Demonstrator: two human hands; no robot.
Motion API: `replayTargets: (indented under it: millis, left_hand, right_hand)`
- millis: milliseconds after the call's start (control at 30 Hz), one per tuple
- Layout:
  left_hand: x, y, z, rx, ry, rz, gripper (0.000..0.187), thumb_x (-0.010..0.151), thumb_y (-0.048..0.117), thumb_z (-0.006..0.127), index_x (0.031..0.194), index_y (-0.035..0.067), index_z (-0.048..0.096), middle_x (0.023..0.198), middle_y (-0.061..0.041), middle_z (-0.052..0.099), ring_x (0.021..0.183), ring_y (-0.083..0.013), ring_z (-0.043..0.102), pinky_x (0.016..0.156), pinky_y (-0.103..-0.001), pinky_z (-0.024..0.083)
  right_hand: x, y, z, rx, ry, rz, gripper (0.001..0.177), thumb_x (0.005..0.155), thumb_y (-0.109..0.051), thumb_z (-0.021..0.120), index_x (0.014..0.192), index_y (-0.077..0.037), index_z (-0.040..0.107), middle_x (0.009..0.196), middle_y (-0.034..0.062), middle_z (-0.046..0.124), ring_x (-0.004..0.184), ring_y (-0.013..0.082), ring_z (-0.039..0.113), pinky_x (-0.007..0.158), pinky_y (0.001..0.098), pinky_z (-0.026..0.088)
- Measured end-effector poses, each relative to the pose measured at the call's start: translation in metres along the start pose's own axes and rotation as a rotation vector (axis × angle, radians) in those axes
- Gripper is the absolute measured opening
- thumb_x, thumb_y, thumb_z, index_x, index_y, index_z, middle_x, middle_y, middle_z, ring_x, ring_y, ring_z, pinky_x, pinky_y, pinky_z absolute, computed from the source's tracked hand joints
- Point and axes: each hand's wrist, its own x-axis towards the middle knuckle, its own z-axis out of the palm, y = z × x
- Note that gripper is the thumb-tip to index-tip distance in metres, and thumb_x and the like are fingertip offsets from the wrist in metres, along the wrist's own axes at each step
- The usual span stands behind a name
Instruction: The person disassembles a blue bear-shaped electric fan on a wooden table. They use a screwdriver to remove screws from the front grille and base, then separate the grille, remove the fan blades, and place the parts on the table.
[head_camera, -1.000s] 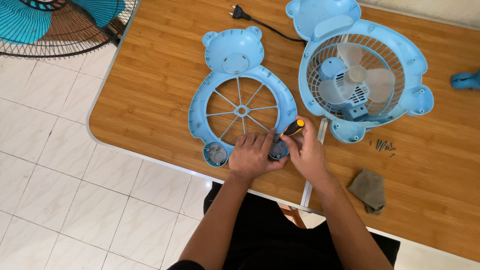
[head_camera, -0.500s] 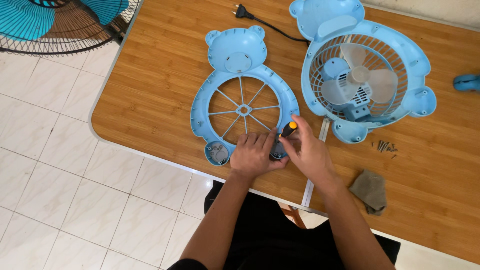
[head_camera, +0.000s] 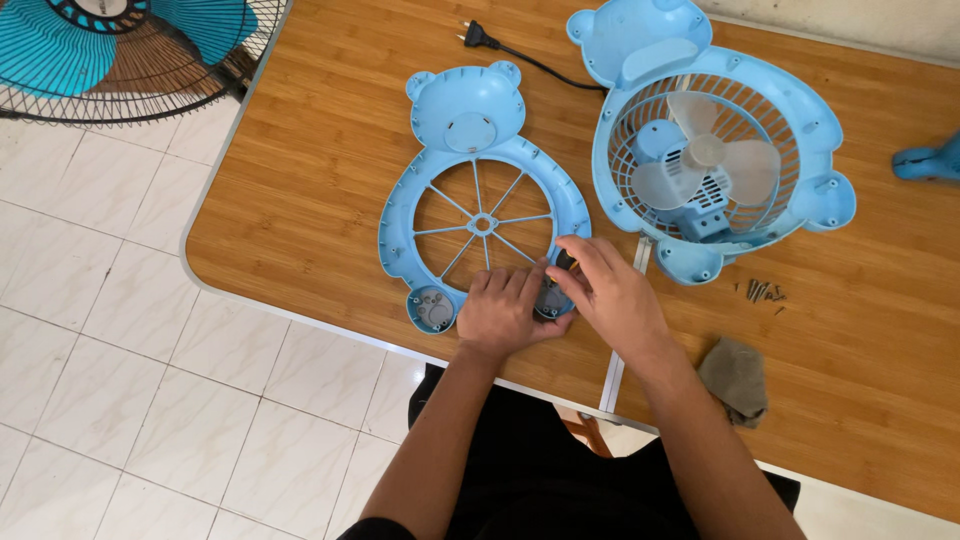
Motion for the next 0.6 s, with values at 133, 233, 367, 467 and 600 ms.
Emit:
replayTargets:
  millis: [133,233,367,467,600]
  left_hand:
    - [0.000,0.000,0.000,-0.003,-0.034,-0.009,0.075,0.075,0.064,0.076,0.121,0.005,0.072,0.089,-0.008,0.071,0.081,-0.0235,0.065,0.076,-0.040,0.050]
    - [0.000,0.000,0.000,0.004,-0.027,-0.011,0.075,0.076,0.064,0.076,0.121,0.005,0.072,0.088,-0.008,0.071,0.082,-0.0231,0.066,0.077,-0.040,0.050]
    - [0.000,0.000,0.000,-0.009,-0.030,-0.008,0.076,0.077,0.065,0.076,0.122,0.004,0.072,0.086,-0.008,0.071,0.081,-0.0230,0.066,0.077,-0.040,0.050]
    - [0.000,0.000,-0.001,-0.009,-0.024,-0.010,0.076,0.076,0.064,0.077,0.122,0.004,0.071,0.085,-0.009,0.070,0.080,-0.0231,0.066,0.077,-0.039,0.050]
    - [-0.001,0.002,0.000,-0.010,-0.032,-0.037,0.076,0.073,0.063,0.078,0.121,0.005,0.072,0.084,-0.009,0.070,0.079,-0.0232,0.066,0.076,-0.040,0.050]
  right_hand:
    - [0.001,0.006,-0.002,0.044,-0.014,-0.014,0.040,0.092,-0.016,0.077,0.127,-0.008,0.059,0.105,0.0117,0.066,0.080,0.0238,0.071,0.066,0.0354,0.057]
    - [0.000,0.010,-0.004,0.037,-0.017,-0.011,0.041,0.092,-0.016,0.077,0.128,-0.008,0.058,0.103,0.0119,0.066,0.080,0.0241,0.071,0.066,0.0354,0.057]
    - [0.000,0.013,-0.005,0.035,-0.022,-0.013,0.041,0.092,-0.016,0.077,0.128,-0.009,0.057,0.103,0.0118,0.067,0.080,0.0242,0.072,0.066,0.0356,0.057]
    - [0.001,0.012,-0.005,-0.007,-0.040,0.000,0.040,0.093,-0.017,0.077,0.127,-0.009,0.057,0.101,0.0101,0.068,0.081,0.0230,0.073,0.065,0.0354,0.058]
    - [0.003,0.007,-0.005,-0.017,-0.049,-0.016,0.038,0.092,-0.014,0.077,0.125,-0.009,0.058,0.103,0.0108,0.069,0.083,0.0257,0.072,0.067,0.0367,0.058]
